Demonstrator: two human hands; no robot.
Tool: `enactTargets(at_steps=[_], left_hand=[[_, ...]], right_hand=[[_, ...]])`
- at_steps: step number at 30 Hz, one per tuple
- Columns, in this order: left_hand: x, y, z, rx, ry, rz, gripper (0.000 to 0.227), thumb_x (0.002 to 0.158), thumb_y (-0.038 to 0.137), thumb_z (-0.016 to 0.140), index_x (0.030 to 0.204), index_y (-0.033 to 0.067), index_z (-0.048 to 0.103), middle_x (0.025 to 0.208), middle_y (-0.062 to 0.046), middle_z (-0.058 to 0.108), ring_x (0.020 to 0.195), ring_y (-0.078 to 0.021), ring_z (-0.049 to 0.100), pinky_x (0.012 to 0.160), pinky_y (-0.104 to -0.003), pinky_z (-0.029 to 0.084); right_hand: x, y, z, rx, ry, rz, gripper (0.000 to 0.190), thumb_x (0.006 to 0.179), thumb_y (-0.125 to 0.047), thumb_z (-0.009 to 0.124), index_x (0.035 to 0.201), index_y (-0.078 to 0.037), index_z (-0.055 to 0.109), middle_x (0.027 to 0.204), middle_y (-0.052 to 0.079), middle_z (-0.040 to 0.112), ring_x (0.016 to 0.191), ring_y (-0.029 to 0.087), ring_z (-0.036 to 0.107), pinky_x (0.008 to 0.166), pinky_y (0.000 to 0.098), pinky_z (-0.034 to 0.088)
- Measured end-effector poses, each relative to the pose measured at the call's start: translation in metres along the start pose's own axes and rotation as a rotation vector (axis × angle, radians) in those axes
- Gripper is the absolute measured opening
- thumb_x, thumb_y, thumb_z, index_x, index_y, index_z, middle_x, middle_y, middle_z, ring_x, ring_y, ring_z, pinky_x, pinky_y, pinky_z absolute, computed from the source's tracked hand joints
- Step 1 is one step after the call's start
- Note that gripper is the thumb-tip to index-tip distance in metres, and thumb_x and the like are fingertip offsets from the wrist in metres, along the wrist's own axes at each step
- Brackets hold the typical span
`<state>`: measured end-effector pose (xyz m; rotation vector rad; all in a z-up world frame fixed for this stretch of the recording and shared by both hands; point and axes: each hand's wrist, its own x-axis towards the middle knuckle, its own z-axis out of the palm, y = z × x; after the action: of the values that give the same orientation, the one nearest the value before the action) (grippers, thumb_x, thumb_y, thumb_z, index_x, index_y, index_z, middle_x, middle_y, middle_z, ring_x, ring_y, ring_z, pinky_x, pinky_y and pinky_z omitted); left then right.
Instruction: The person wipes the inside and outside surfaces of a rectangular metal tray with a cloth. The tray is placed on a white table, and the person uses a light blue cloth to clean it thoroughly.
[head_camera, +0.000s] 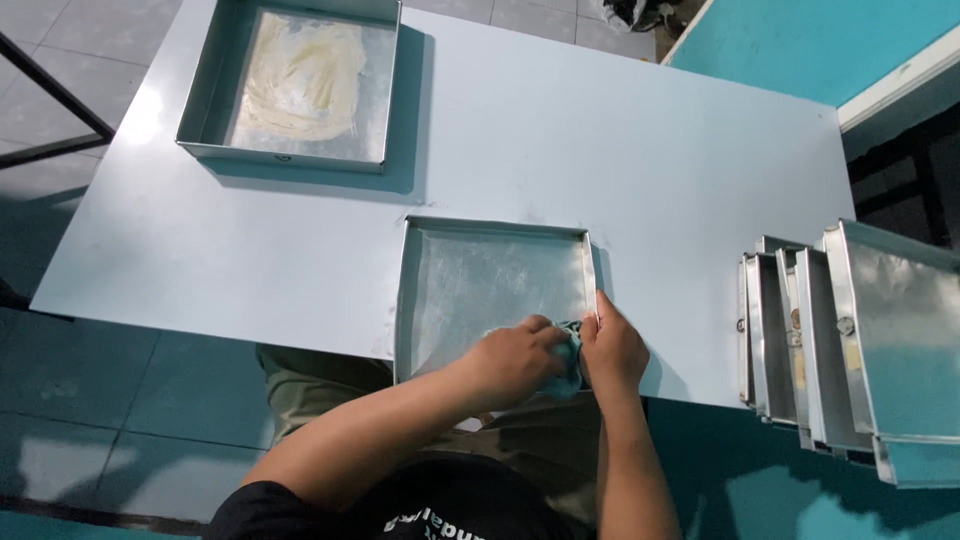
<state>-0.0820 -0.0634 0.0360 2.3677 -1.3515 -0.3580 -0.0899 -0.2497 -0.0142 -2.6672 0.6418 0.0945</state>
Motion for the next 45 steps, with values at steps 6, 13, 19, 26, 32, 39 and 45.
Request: enactTargets(at_steps=[6, 13, 19, 26, 32, 39, 45], left_hand=[[-0.024, -0.007, -0.016, 0.066, -0.039, -0.071, 0.029, 0.085, 0.000, 0.075, 0.111, 0.0113, 0.077, 0.130, -0.015, 0.068, 0.127, -0.0397, 0.059, 0.083, -0.044, 0.063], [-0.072, -0.027, -0.055, 0.129, -0.199, -0.397, 0.029, 0.088, 0.003, 0.071, 0.114, 0.0139, 0.076, 0.134, -0.012, 0.065, 0.132, -0.0376, 0.055, 0.086, -0.043, 0.063], [-0.055, -0.036, -0.033, 0.129, -0.121, -0.361, 0.028, 0.087, 0.002, 0.073, 0.113, 0.0138, 0.076, 0.129, -0.013, 0.067, 0.127, -0.0377, 0.059, 0.080, -0.043, 0.064], [0.026, -0.070, -0.005, 0.138, 0.109, -0.200, 0.021, 0.090, 0.002, 0.069, 0.107, 0.0092, 0.078, 0.125, -0.015, 0.068, 0.123, -0.0382, 0.062, 0.073, -0.047, 0.066], [0.044, -0.063, -0.008, 0.146, 0.181, -0.216, 0.020, 0.091, 0.002, 0.066, 0.106, 0.0087, 0.077, 0.126, -0.016, 0.064, 0.121, -0.0390, 0.061, 0.069, -0.052, 0.066], [0.004, -0.005, 0.015, 0.022, -0.164, -0.053, 0.022, 0.093, 0.004, 0.064, 0.113, 0.0048, 0.074, 0.130, -0.017, 0.063, 0.125, -0.0394, 0.058, 0.069, -0.053, 0.064], [0.008, -0.004, 0.004, 0.010, -0.214, -0.057, 0.019, 0.090, 0.002, 0.067, 0.108, 0.0031, 0.073, 0.120, -0.020, 0.065, 0.114, -0.0418, 0.063, 0.066, -0.050, 0.064]], right_hand=[[0.008, 0.017, 0.015, -0.010, 0.016, 0.011, 0.050, 0.100, -0.029, 0.047, 0.147, -0.021, 0.061, 0.141, 0.010, 0.067, 0.127, 0.036, 0.063, 0.101, 0.0496, 0.051], [0.005, 0.013, 0.010, -0.011, -0.002, 0.025, 0.051, 0.100, -0.028, 0.046, 0.148, -0.019, 0.060, 0.142, 0.010, 0.066, 0.128, 0.035, 0.063, 0.102, 0.0475, 0.051], [0.005, 0.015, 0.014, -0.043, 0.003, -0.006, 0.051, 0.101, -0.027, 0.046, 0.149, -0.018, 0.060, 0.143, 0.010, 0.065, 0.127, 0.035, 0.064, 0.100, 0.0479, 0.052], [0.002, 0.012, 0.012, -0.068, -0.006, -0.037, 0.050, 0.102, -0.022, 0.047, 0.150, -0.017, 0.057, 0.142, 0.015, 0.065, 0.129, 0.039, 0.061, 0.103, 0.0533, 0.050], [0.004, 0.016, 0.016, -0.050, 0.016, 0.001, 0.049, 0.102, -0.023, 0.049, 0.151, -0.022, 0.058, 0.142, 0.007, 0.066, 0.129, 0.034, 0.062, 0.104, 0.0502, 0.049], [0.012, 0.029, 0.022, -0.050, -0.006, 0.014, 0.052, 0.102, -0.028, 0.046, 0.152, -0.022, 0.057, 0.144, 0.008, 0.064, 0.128, 0.033, 0.062, 0.103, 0.0463, 0.050], [0.007, 0.016, 0.015, -0.062, -0.046, -0.049, 0.051, 0.101, -0.027, 0.046, 0.150, -0.018, 0.058, 0.144, 0.011, 0.064, 0.126, 0.036, 0.065, 0.099, 0.0465, 0.053]])
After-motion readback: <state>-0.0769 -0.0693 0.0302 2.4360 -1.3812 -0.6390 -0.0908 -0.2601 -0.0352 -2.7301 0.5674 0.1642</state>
